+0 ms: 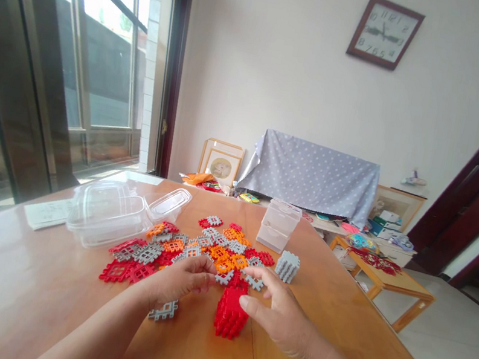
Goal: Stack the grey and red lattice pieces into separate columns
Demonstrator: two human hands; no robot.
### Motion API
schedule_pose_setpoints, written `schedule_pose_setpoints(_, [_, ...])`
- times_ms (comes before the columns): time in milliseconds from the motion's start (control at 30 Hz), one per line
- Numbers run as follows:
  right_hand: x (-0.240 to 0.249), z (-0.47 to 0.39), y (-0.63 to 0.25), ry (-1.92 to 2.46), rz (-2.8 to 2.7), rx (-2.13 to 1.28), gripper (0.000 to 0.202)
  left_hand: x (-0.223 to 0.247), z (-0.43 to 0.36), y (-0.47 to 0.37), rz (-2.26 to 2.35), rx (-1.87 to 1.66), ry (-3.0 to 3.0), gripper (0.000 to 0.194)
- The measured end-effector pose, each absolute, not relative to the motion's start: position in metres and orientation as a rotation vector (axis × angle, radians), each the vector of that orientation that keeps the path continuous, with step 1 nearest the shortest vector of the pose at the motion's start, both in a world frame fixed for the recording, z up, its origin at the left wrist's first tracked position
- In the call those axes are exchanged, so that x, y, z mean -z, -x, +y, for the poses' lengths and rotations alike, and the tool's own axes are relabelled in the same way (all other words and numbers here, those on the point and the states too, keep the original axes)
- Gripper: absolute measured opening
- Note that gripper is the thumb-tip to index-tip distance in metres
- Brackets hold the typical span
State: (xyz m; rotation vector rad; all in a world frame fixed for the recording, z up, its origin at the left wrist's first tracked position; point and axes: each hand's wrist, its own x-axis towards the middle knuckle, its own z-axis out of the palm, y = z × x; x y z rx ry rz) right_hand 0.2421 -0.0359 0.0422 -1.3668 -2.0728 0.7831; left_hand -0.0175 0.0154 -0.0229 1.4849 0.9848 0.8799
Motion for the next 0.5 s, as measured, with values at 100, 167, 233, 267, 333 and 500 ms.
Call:
schedule_pose_setpoints(100, [-0.022, -0.042, -0.247, 1.405, -1.762, -0.922, 0.052, 0.026, 0.018, 0.015, 1.025, -0.905, -1.482, 0.021])
schedule_pose_setpoints(167, [-0.004, -0.044, -0.249, 1.449, -1.607, -0.987, 0.050, 0.028, 0.020, 0.014, 1.064, -0.913, -1.507, 0.016])
schedule_pose_setpoints(233, [0.012, -0.044, -0.252, 1.487, -1.538, -1.032, 0.048, 0.031, 0.023, 0.014, 1.113, -0.926, -1.565, 0.011])
schedule_pose_setpoints(267, [0.019, -0.043, -0.253, 1.500, -1.528, -1.045, 0.047, 0.031, 0.024, 0.014, 1.146, -0.939, -1.608, 0.009])
schedule_pose_setpoints(333, [0.024, -0.039, -0.255, 1.516, -1.531, -1.047, 0.045, 0.031, 0.025, 0.015, 1.229, -0.990, -1.728, 0.010])
schedule_pose_setpoints(500, [0.005, -0.015, -0.250, 1.515, -1.565, -0.993, 0.042, 0.025, 0.020, 0.021, 1.427, -1.021, -2.143, 0.028])
